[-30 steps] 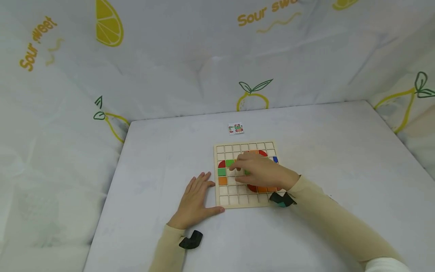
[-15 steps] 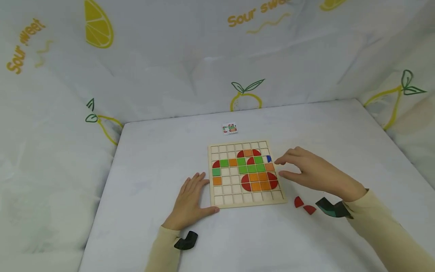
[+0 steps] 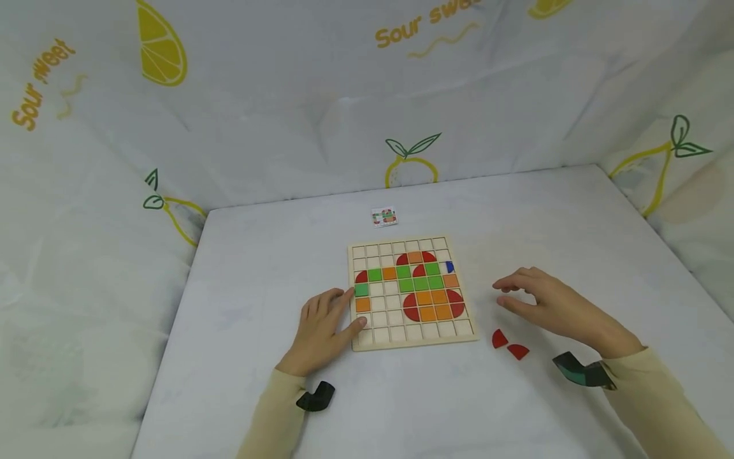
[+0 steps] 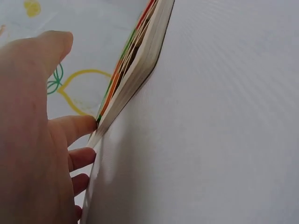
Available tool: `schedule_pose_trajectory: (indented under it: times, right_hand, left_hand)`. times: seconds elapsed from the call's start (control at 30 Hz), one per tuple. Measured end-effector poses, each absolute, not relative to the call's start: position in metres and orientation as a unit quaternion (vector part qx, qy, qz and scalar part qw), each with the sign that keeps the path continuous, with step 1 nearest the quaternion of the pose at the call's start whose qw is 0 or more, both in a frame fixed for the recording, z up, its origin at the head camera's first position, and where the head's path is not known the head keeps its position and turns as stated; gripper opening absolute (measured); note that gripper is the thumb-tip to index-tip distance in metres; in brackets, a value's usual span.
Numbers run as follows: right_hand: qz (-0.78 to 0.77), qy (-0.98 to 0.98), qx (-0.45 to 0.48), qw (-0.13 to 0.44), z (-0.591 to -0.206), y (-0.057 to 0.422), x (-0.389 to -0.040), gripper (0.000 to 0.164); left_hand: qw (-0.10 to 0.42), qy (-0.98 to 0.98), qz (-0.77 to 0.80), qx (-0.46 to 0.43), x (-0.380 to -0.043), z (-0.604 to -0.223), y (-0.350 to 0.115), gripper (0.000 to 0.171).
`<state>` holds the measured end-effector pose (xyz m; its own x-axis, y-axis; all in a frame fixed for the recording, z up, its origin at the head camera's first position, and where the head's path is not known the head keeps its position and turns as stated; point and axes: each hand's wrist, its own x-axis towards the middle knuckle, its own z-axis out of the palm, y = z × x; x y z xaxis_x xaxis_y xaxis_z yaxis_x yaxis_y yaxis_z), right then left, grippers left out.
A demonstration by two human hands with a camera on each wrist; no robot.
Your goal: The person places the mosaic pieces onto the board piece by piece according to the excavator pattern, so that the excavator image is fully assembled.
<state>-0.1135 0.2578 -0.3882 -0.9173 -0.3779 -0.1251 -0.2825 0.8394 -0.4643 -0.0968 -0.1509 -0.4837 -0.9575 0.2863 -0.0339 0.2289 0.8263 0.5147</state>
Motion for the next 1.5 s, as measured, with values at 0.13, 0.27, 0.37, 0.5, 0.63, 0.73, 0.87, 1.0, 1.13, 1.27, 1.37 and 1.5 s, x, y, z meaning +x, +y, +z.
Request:
schedule_pose_trajectory:
  times: [0.13, 0.27, 0.37, 0.5, 0.63, 0.73, 0.87, 1.0, 1.13, 1.27, 1.37, 1.5]
  right_hand:
    - [-0.231, 0.954, -0.155, 0.113, -0.393, 0.264, -0.11, 0.038]
    - [-0.235, 0.954, -0.151, 0.109, -0.395, 0.269, -0.107, 0.037]
    - [-0.239, 0.952, -0.157, 0.106, -0.399, 0.272, -0.106, 0.034]
    - [-0.254, 0.944, -0.166, 0.129, -0.407, 0.273, -0.102, 0.031]
    - [-0.256, 0.937, -0.158, 0.178, -0.416, 0.268, -0.097, 0.036]
    - [-0.25, 0.935, -0.136, 0.212, -0.419, 0.265, -0.092, 0.044]
    - [-0.228, 0.937, -0.122, 0.236, -0.421, 0.261, -0.085, 0.052]
    - [-0.209, 0.941, -0.131, 0.233, -0.421, 0.257, -0.079, 0.052]
    - [-0.207, 0.944, -0.151, 0.207, -0.424, 0.251, -0.077, 0.043]
    - [-0.206, 0.947, -0.168, 0.18, -0.427, 0.247, -0.078, 0.035]
    - [-0.206, 0.948, -0.178, 0.166, -0.428, 0.244, -0.081, 0.032]
    - [-0.204, 0.95, -0.181, 0.152, -0.429, 0.239, -0.091, 0.029]
  left_hand:
    - [0.049, 0.952, 0.269, 0.136, -0.102, -0.486, -0.148, 0.067]
    - [0.05, 0.942, 0.303, 0.134, -0.104, -0.489, -0.15, 0.072]
    - [0.058, 0.929, 0.343, 0.125, -0.101, -0.489, -0.155, 0.076]
    - [0.075, 0.924, 0.353, 0.128, -0.089, -0.487, -0.162, 0.083]
    - [0.08, 0.932, 0.324, 0.141, -0.08, -0.487, -0.164, 0.089]
    - [0.075, 0.936, 0.312, 0.143, -0.078, -0.487, -0.164, 0.091]
    - [0.075, 0.937, 0.309, 0.143, -0.079, -0.486, -0.163, 0.092]
    - [0.073, 0.936, 0.312, 0.148, -0.081, -0.488, -0.163, 0.09]
    - [0.063, 0.934, 0.317, 0.153, -0.081, -0.489, -0.163, 0.087]
    - [0.061, 0.934, 0.317, 0.154, -0.081, -0.489, -0.163, 0.085]
    - [0.063, 0.935, 0.313, 0.152, -0.081, -0.49, -0.163, 0.084]
    - [0.066, 0.937, 0.308, 0.149, -0.081, -0.488, -0.163, 0.084]
